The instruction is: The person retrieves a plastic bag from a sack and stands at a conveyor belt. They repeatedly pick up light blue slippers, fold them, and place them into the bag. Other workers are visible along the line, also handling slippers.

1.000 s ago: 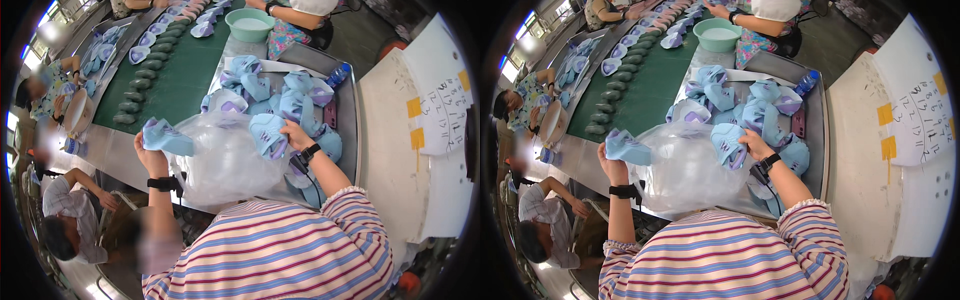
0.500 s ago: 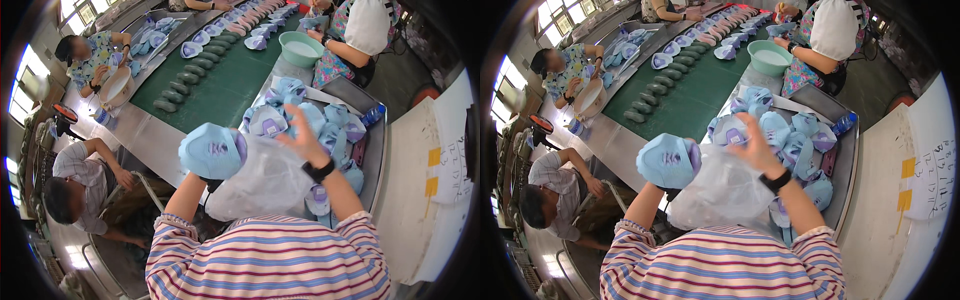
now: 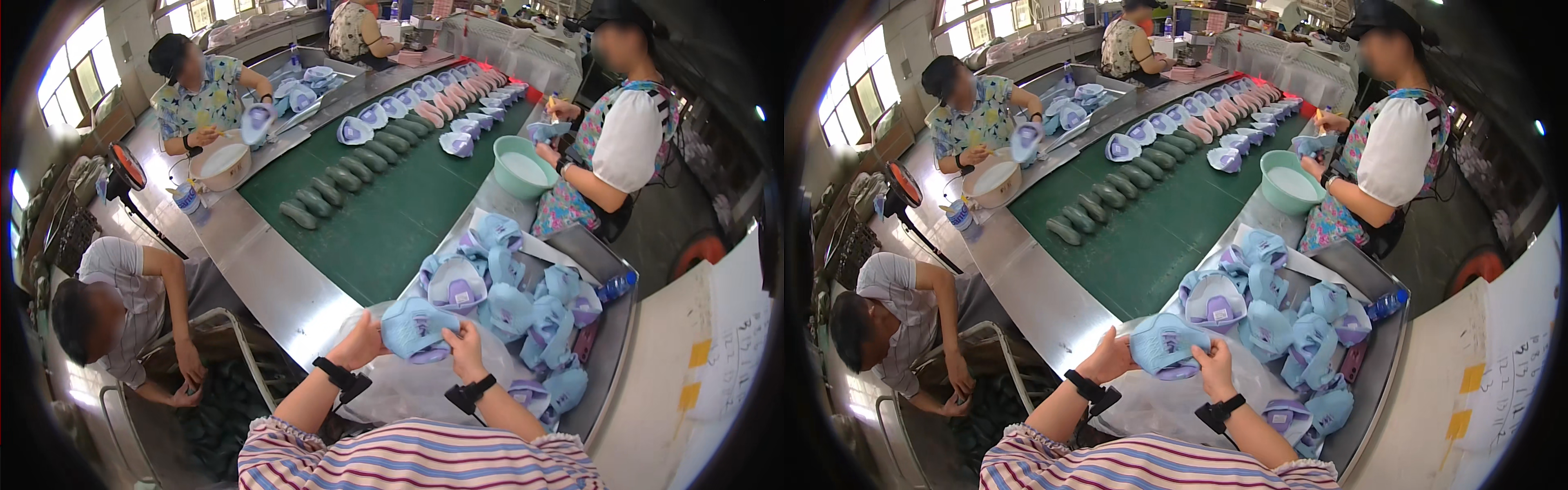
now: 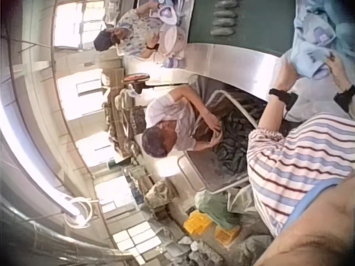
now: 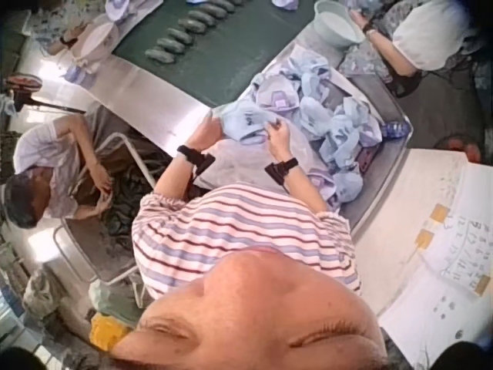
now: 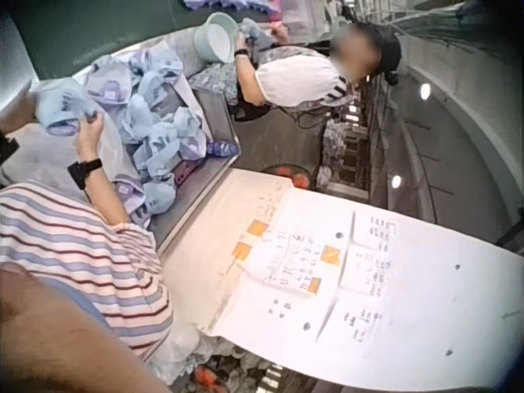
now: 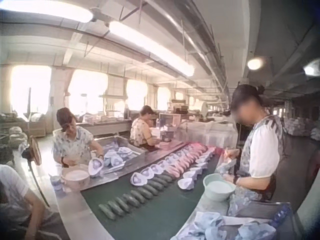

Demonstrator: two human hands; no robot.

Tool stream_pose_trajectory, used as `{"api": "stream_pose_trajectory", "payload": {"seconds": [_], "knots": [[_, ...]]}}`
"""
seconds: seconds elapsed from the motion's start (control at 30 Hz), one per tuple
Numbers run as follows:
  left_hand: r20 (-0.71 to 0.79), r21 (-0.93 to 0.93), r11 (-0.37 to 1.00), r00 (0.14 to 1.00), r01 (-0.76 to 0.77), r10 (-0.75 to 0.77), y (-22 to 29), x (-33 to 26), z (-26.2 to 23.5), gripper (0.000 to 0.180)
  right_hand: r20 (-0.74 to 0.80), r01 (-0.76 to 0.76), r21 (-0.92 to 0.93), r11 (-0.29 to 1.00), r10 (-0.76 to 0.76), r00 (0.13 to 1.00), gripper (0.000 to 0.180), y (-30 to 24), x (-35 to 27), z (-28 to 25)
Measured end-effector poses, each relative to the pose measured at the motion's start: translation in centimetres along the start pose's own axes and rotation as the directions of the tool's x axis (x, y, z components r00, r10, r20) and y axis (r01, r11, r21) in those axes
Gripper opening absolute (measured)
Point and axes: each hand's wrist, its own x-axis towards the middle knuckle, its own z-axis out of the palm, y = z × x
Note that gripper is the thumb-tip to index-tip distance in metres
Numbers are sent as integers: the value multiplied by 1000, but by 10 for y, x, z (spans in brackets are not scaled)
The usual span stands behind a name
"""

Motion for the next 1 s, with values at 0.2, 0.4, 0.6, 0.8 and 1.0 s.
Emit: {"api": "stream_pose_trajectory", "payload": {"seconds": [0.2,0.4,0.6,0.8,1.0], "knots": [[-211,662,630,705,-407,677,135,37,-35,13,246,251,-276,928,-185,952,44,-46,-11,32],[-497,523,667,446,-530,744,278,42,-73,73,314,231,-649,724,-21,949,45,-55,-22,-34],[-133,965,-179,948,189,288,138,14,-150,93,264,502,-864,-47,-890,371,37,-264,-64,-25],[-112,964,-168,885,208,452,-8,7,-138,89,-56,641,-768,12,-997,-48,30,-320,-5,-36],[-64,985,166,773,-53,631,-57,-11,-105,62,913,915,-373,150,234,334,25,-43,46,144]]}}
